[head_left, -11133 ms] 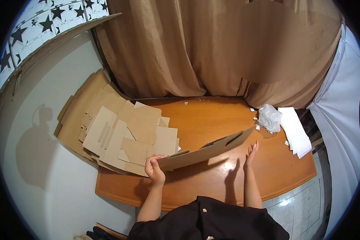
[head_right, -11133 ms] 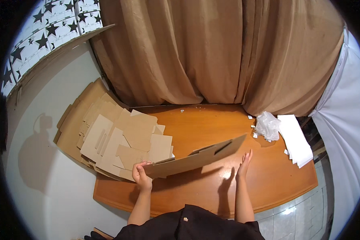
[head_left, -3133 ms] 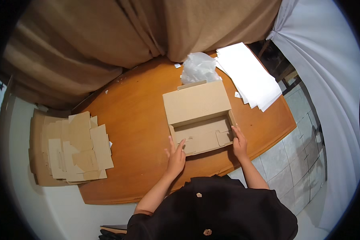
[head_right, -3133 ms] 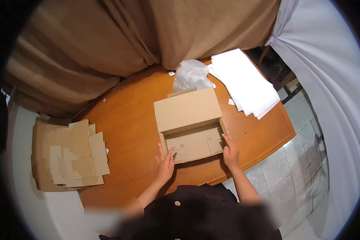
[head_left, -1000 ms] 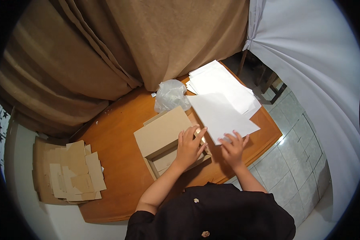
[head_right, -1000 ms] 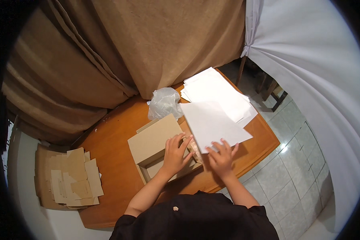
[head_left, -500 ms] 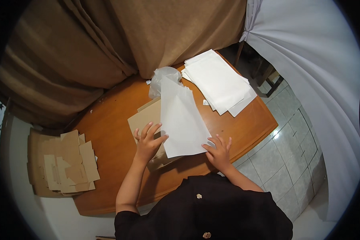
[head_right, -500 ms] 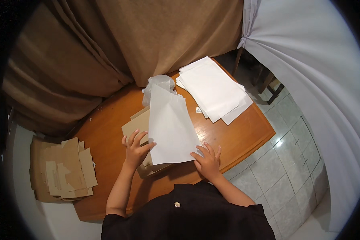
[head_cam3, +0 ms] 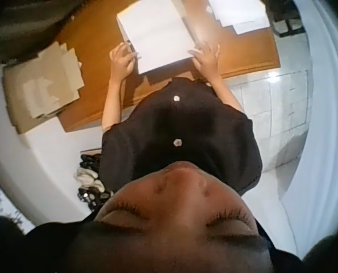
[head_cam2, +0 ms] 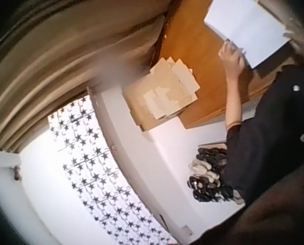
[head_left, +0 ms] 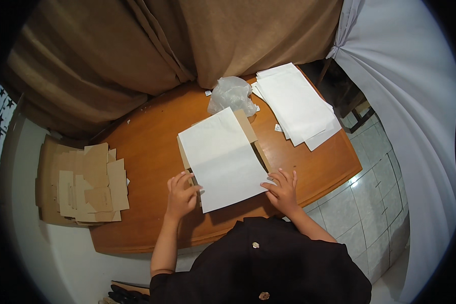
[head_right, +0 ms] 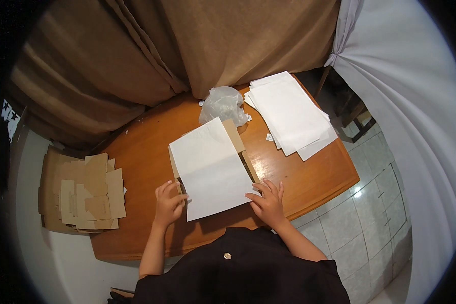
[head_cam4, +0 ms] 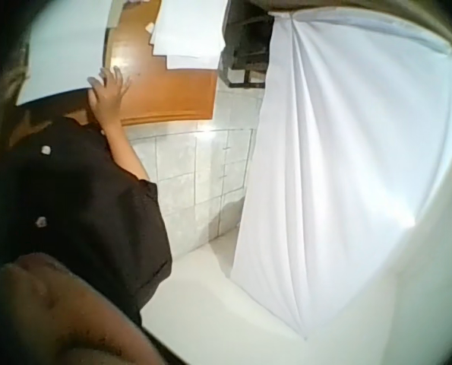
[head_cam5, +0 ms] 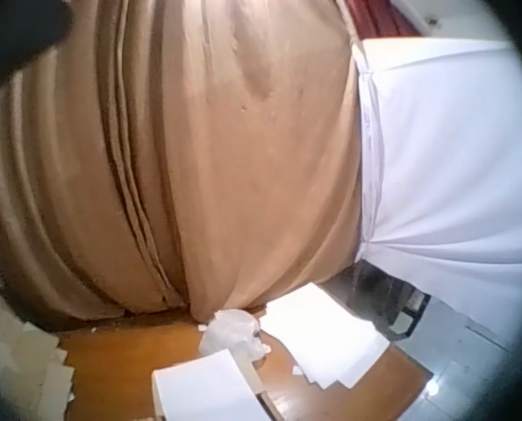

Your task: Folding cardboard shoe boxes and placing them on a shelf.

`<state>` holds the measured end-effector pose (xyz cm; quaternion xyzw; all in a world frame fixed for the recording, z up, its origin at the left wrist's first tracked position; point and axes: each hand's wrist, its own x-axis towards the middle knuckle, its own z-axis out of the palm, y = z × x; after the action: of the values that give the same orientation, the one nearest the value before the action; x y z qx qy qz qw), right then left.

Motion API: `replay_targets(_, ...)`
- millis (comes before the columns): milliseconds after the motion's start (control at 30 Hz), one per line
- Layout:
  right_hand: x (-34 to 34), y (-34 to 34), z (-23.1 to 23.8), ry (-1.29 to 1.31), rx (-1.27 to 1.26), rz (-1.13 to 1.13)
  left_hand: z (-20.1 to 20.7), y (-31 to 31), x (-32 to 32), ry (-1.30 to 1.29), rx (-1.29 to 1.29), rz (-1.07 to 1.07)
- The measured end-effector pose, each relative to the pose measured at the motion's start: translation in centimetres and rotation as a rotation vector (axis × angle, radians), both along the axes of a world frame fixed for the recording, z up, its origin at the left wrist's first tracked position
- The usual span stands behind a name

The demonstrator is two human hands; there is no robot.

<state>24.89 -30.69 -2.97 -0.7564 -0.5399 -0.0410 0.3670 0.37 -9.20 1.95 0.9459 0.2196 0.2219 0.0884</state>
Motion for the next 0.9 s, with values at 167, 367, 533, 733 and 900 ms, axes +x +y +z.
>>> replay_targets(167, 0.2, -0.7, 0.5, 0.067, -0.029, 0.035, 2.1, 2.4, 3.5, 0.034, -0.285, -0.183)
replay_targets(367, -0.4, -1.0, 0.9, 0.067, -0.012, 0.054, -2.3, 2.3, 9.4, 0.500, -0.358, -0.474)
replay_targets(533, -0.2, -0.4, 1.4, 0.087, -0.034, 0.057, -5.3, 3.2, 10.9, 0.589, -0.446, -0.552)
replay_targets(733, 2.9, 1.6, 1.9, 0.202, -0.009, -0.030, -8.3, 4.3, 11.1, 0.640, -0.589, -0.597)
replay_targets(900, 9.6, 5.6, -1.1, 0.199, -0.142, -0.097, -11.0, 5.0, 10.0, 0.555, -0.787, -0.640)
